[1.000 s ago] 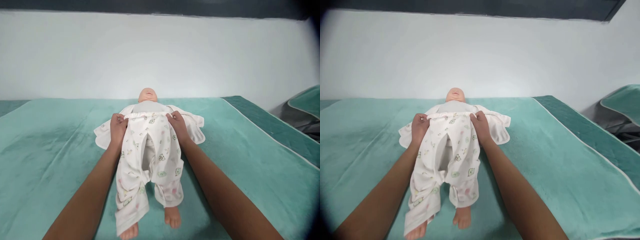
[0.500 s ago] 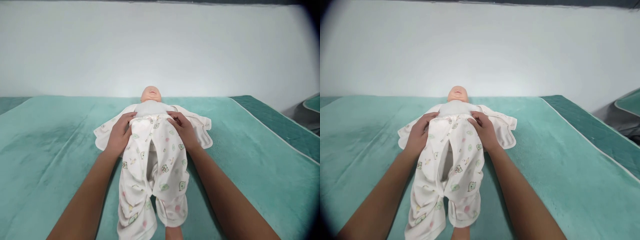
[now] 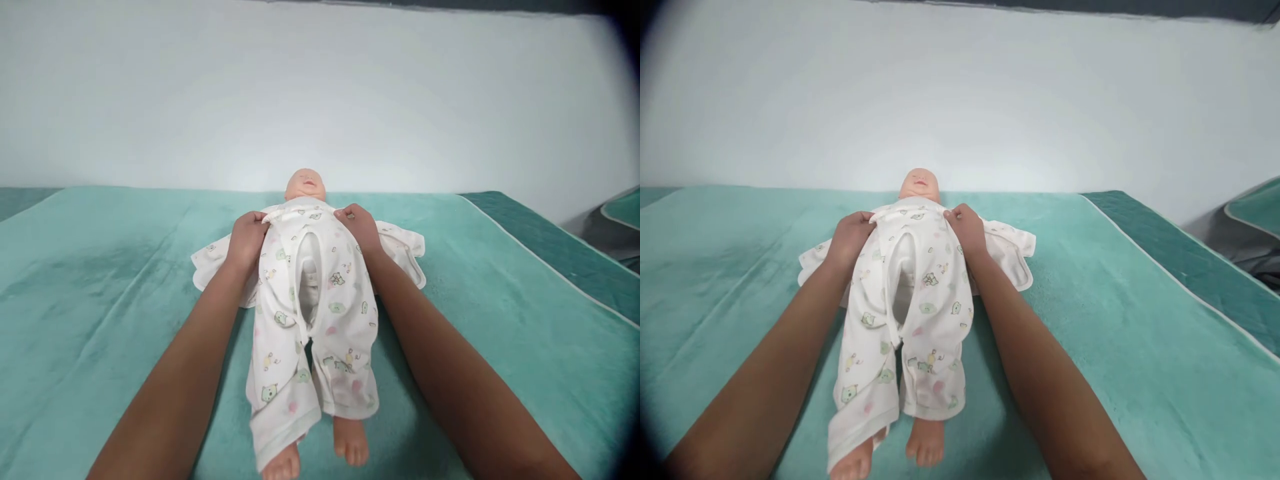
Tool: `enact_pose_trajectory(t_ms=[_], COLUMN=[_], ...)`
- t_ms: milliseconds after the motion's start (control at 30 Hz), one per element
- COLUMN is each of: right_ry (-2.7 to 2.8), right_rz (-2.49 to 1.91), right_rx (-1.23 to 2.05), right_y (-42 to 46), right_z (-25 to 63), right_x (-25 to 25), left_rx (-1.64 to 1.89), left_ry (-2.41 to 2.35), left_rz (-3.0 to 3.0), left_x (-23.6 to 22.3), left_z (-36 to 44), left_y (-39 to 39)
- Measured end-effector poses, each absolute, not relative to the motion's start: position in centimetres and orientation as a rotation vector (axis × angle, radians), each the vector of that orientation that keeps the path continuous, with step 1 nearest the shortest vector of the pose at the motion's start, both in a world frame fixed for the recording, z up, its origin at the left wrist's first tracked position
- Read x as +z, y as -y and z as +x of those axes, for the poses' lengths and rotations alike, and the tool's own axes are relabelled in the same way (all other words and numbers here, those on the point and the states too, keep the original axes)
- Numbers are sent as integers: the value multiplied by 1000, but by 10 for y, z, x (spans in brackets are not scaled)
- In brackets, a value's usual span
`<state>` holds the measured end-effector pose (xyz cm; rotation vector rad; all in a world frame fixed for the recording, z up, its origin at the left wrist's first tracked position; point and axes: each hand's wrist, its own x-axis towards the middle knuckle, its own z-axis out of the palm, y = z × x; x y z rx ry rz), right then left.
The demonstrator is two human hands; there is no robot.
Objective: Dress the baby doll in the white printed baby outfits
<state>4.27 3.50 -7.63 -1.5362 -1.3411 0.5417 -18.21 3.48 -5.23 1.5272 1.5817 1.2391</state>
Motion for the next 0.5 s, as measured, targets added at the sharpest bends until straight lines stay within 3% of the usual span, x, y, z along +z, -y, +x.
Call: enact_pose_trajectory(t_ms=[267, 500], right_ry=[1456, 1771], right_rz=[-1269, -1126], right_rx=[480, 503], right_y=[-17, -22], right_z=[42, 51], right_x=[-79, -68], left_rx=[1161, 1009], left_ry=[-1234, -1134], left_rz=[1966, 1922], left_x=[-60, -54], left_z=[-202, -207], left_y=[-24, -24])
